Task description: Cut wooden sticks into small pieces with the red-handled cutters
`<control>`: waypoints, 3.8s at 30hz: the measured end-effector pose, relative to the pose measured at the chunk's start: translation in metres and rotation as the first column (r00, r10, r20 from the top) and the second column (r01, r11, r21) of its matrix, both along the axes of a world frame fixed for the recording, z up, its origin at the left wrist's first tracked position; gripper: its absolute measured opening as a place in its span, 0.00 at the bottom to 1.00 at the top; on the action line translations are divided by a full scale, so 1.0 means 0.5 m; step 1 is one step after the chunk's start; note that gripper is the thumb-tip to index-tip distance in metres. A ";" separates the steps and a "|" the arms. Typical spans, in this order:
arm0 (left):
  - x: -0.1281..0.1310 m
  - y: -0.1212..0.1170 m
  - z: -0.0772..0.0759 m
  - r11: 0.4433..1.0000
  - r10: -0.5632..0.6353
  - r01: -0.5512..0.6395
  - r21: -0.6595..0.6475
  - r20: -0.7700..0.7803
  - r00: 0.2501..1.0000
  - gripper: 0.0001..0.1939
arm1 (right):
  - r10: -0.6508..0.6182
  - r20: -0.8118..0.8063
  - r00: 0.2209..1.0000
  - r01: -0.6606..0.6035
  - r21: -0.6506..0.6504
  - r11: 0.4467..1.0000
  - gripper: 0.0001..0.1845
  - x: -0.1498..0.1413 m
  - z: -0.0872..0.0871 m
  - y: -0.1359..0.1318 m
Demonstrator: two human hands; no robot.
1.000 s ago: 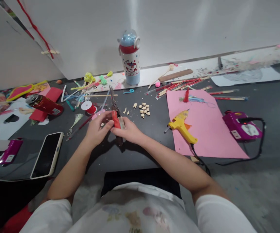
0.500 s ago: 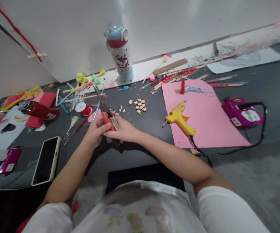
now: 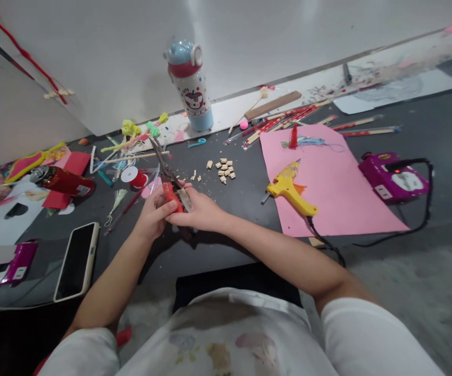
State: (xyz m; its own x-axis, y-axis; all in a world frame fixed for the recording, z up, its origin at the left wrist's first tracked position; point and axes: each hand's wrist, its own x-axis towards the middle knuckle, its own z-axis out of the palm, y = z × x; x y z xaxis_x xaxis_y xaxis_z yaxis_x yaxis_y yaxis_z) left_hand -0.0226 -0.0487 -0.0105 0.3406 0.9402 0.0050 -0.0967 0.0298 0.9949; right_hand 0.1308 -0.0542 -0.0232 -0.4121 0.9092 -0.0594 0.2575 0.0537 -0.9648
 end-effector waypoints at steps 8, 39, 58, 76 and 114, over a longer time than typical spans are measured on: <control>0.006 -0.009 0.004 0.999 0.020 -0.020 0.038 0.012 1.000 0.24 | -0.020 -0.011 1.000 0.021 0.067 0.998 0.30 -0.001 -0.016 -0.002; -0.025 0.009 0.021 0.790 0.517 -0.375 0.485 -0.198 0.833 0.17 | -0.029 0.012 0.999 0.028 0.068 0.997 0.28 0.009 0.011 0.000; -0.118 0.041 0.032 0.401 0.810 -0.075 0.913 -0.315 0.494 0.09 | 0.108 0.219 0.970 -0.144 0.160 0.977 0.28 0.027 0.041 -0.005; -0.133 0.042 0.054 0.561 0.640 0.107 0.821 -0.513 0.572 0.10 | 0.148 0.247 0.958 -0.193 0.170 0.966 0.36 0.030 0.039 -0.004; -0.001 0.013 -0.009 0.999 0.004 -0.005 0.044 0.015 1.000 0.24 | -0.035 -0.149 0.988 0.040 0.035 0.999 0.29 -0.009 -0.045 0.013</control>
